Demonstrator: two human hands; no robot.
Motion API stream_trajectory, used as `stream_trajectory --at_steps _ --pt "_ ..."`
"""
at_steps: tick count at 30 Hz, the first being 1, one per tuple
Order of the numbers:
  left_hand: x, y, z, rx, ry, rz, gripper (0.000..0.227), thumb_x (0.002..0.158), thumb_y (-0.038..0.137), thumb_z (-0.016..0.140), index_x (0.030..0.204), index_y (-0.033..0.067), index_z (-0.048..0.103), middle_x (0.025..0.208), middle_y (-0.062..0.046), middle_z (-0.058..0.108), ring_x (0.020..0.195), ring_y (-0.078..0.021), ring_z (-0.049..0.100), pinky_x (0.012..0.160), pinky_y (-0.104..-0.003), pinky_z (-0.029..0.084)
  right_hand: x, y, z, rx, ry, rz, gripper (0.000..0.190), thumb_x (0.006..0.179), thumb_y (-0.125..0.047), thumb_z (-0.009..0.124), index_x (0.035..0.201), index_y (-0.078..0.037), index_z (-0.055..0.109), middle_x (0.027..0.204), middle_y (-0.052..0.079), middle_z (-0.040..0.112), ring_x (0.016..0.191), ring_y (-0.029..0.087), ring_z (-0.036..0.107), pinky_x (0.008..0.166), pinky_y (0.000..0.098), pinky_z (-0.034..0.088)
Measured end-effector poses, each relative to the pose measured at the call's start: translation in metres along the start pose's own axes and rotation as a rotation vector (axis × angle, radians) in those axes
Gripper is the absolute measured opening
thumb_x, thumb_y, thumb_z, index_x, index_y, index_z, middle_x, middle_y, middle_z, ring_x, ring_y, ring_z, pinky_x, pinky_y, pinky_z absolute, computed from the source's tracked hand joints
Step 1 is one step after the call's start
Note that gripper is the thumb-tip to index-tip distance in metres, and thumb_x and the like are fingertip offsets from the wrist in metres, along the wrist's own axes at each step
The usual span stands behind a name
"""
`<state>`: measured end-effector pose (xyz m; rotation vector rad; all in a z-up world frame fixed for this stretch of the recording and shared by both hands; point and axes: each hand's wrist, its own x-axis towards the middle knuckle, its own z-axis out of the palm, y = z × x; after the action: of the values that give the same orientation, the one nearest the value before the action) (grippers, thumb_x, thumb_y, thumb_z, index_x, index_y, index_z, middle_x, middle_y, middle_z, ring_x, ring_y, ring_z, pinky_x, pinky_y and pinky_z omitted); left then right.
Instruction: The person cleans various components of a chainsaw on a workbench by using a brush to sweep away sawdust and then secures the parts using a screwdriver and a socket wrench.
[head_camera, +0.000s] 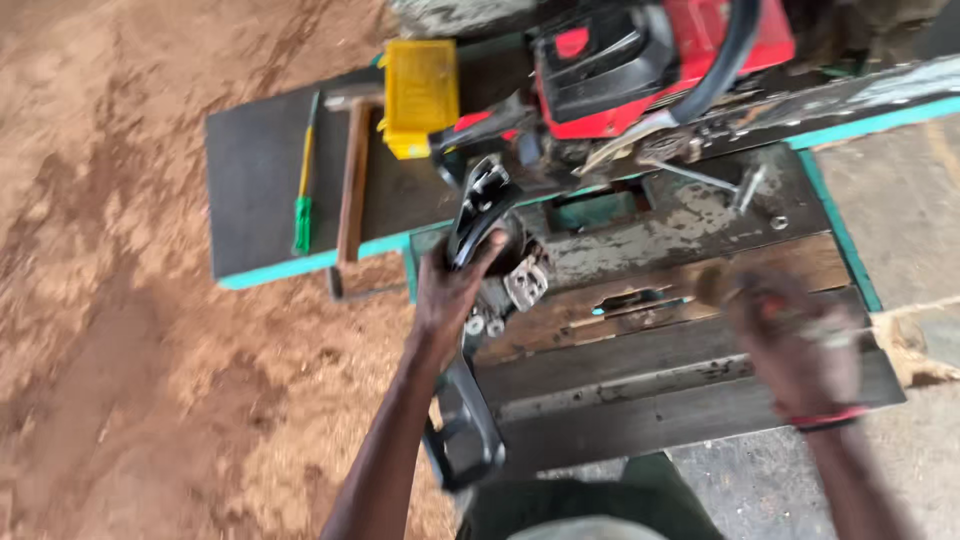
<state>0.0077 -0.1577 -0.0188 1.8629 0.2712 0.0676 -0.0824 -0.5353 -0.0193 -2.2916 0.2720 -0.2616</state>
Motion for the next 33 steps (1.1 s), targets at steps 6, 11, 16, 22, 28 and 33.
stream_trajectory --at_steps 6,11,16,22,28,33 --pt "0.008 0.017 -0.042 0.354 0.231 0.392 0.04 0.084 0.032 0.084 0.113 0.0052 0.075 0.093 -0.009 0.079 0.078 -0.0158 0.077 0.069 -0.031 0.061 0.012 -0.072 -0.035 -0.042 0.054 -0.455 0.031 0.099 -0.015 0.075 0.128 -0.006 0.072 0.114 0.013 0.076 0.088 0.016 0.076 0.073 0.0272 0.061" --pt "0.032 -0.01 -0.052 0.223 0.07 0.232 0.055 0.062 0.011 0.089 0.112 0.0011 0.068 0.094 -0.014 0.077 0.082 -0.024 0.075 0.069 -0.035 0.061 0.0 -0.08 -0.028 0.021 0.014 -0.36 0.028 0.097 -0.014 0.076 0.123 -0.007 0.073 0.106 0.012 0.077 0.091 0.016 0.076 0.078 0.0291 0.059" --pt "0.027 -0.029 -0.052 0.463 0.034 0.345 0.051 0.059 0.007 0.085 0.108 0.001 0.073 0.09 -0.02 0.077 0.086 -0.0292 0.077 0.075 -0.038 0.06 0.007 -0.081 -0.022 0.122 -0.008 -0.312 0.031 0.096 -0.015 0.075 0.126 -0.007 0.073 0.108 0.012 0.077 0.092 0.015 0.076 0.079 0.0273 0.059" --pt "0.048 -0.037 -0.053 0.473 0.138 0.473 0.055 0.061 0.011 0.084 0.113 0.0019 0.069 0.096 -0.023 0.075 0.088 -0.0356 0.075 0.076 -0.04 0.059 0.025 -0.088 -0.009 0.184 -0.062 -0.228 0.035 0.092 -0.014 0.075 0.126 -0.006 0.072 0.1 0.009 0.077 0.082 0.011 0.075 0.069 0.026 0.059" --pt "0.062 -0.022 -0.054 0.485 0.121 0.122 0.048 0.074 0.028 0.088 0.111 0.0032 0.071 0.09 -0.019 0.077 0.081 -0.0304 0.077 0.071 -0.04 0.06 0.039 -0.072 0.007 0.248 -0.167 -0.287 0.032 0.09 -0.016 0.076 0.12 -0.004 0.073 0.097 0.006 0.077 0.082 0.008 0.07 0.067 0.0238 0.057" --pt "0.042 -0.011 -0.06 0.301 0.264 -0.055 0.042 0.078 0.032 0.088 0.108 0.0038 0.079 0.097 -0.015 0.08 0.085 -0.0255 0.078 0.072 -0.038 0.058 0.062 -0.033 0.044 0.68 -0.293 0.242 0.032 0.084 -0.023 0.081 0.105 -0.001 0.075 0.088 0.007 0.078 0.073 0.016 0.076 0.065 0.0309 0.064"
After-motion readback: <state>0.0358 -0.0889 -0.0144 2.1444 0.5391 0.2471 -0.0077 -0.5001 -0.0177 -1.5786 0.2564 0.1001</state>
